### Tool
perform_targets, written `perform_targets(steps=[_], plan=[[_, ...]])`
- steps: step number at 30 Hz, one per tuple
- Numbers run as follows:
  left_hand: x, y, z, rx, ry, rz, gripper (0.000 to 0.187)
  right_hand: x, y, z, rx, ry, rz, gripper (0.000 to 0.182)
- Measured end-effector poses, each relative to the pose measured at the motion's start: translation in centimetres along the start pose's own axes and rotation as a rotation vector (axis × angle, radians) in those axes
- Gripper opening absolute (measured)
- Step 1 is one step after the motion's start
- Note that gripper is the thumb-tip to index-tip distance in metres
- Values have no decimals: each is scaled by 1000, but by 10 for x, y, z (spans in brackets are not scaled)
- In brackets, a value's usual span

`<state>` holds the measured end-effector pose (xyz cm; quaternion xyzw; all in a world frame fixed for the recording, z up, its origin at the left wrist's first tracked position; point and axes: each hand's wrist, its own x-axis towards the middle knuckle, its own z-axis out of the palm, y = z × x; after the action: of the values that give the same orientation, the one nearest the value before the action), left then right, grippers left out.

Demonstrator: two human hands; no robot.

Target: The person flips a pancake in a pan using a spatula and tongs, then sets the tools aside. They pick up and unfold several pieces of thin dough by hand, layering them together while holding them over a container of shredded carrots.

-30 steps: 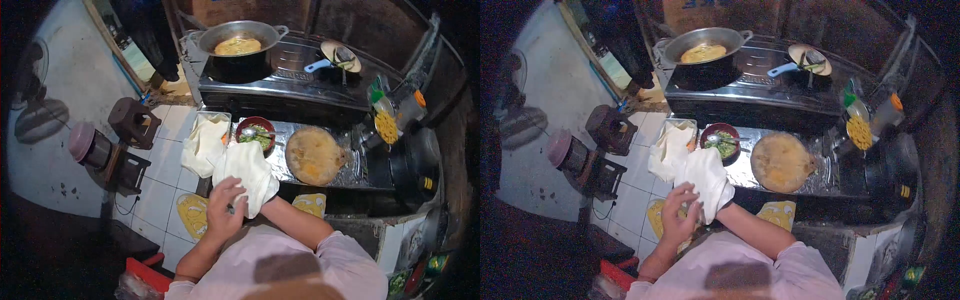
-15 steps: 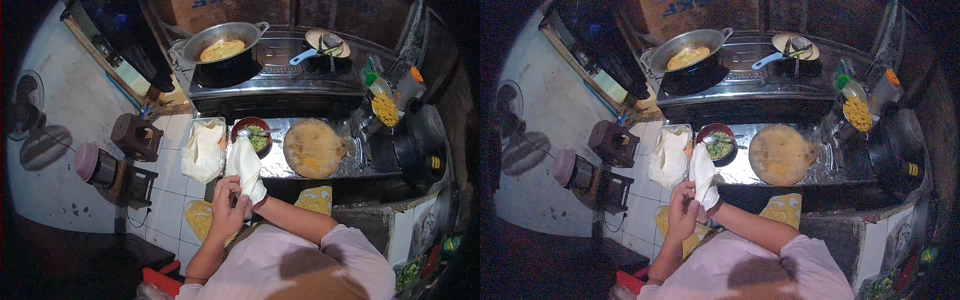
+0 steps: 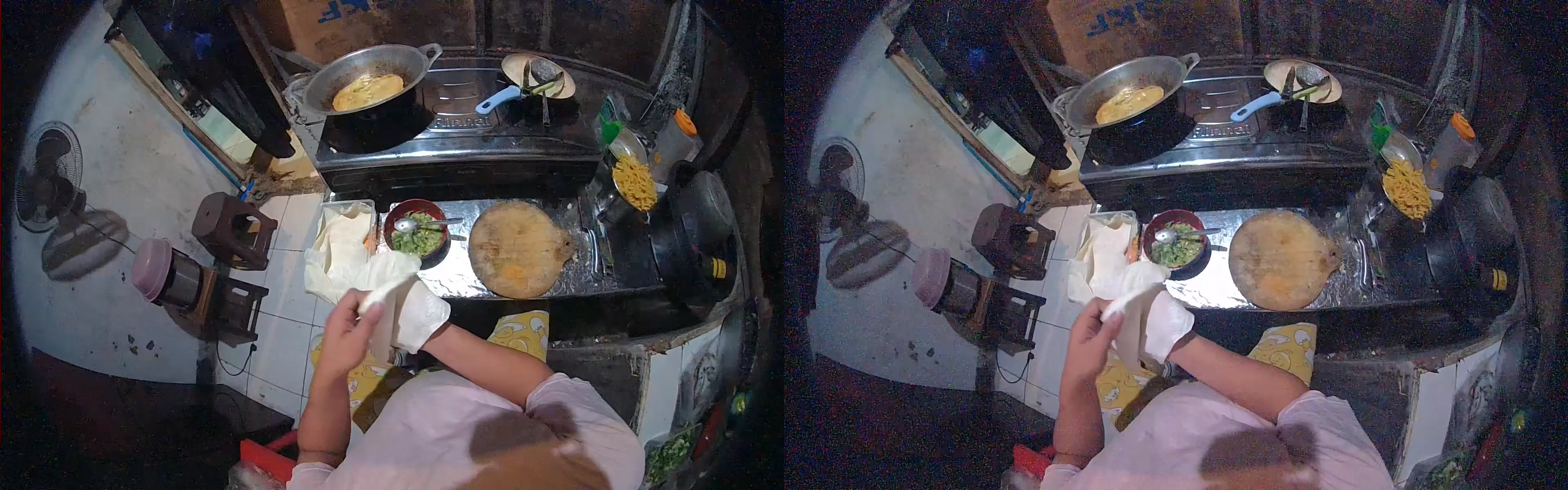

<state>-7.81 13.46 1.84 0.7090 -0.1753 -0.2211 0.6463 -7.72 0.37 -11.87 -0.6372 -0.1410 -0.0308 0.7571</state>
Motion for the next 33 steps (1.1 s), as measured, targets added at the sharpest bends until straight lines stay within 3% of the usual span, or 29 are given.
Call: perform_targets(steps=[1,5,8,12,14,16,17,22,28,29,30,32,33], plan=[[3,2,-9,-16,25,3,9,-1,-17,0,360,-15,2,34],[19,25,-18,-19,141,70,7,2,-106,2,591,19,167,36],[31,37,-40,8,182,78,9,1,-155,-4,-1563,-173,-143,33],[39,76,-54,56,200,187,24,6,-142,-8,-1491,-130,-388,20],[44,82,-70,-41,168,138,23,-5,-141,-8,-1448,-119,-319,25],[44,89,-82,-79,171,134,22,-15,-106,-15,-1263,97,-459,42],[42,93,-85,-109,184,160,22,-20,-99,-17,-1262,96,-463,42],[33,95,-87,-159,250,310,22,-28,-95,-18,1489,-4,303,71],[10,110,-81,-117,266,464,21,-31,-94,-23,1453,-173,180,88],[9,114,-81,-112,243,453,20,-34,-82,-24,1561,-185,179,74],[9,118,-80,-107,221,441,19,-31,-83,-21,1563,-192,189,74],[13,123,-79,-67,213,431,17,-27,-88,-14,971,-64,301,62],[18,122,-82,-6,229,447,16,-25,-93,-10,1074,-39,331,56]])
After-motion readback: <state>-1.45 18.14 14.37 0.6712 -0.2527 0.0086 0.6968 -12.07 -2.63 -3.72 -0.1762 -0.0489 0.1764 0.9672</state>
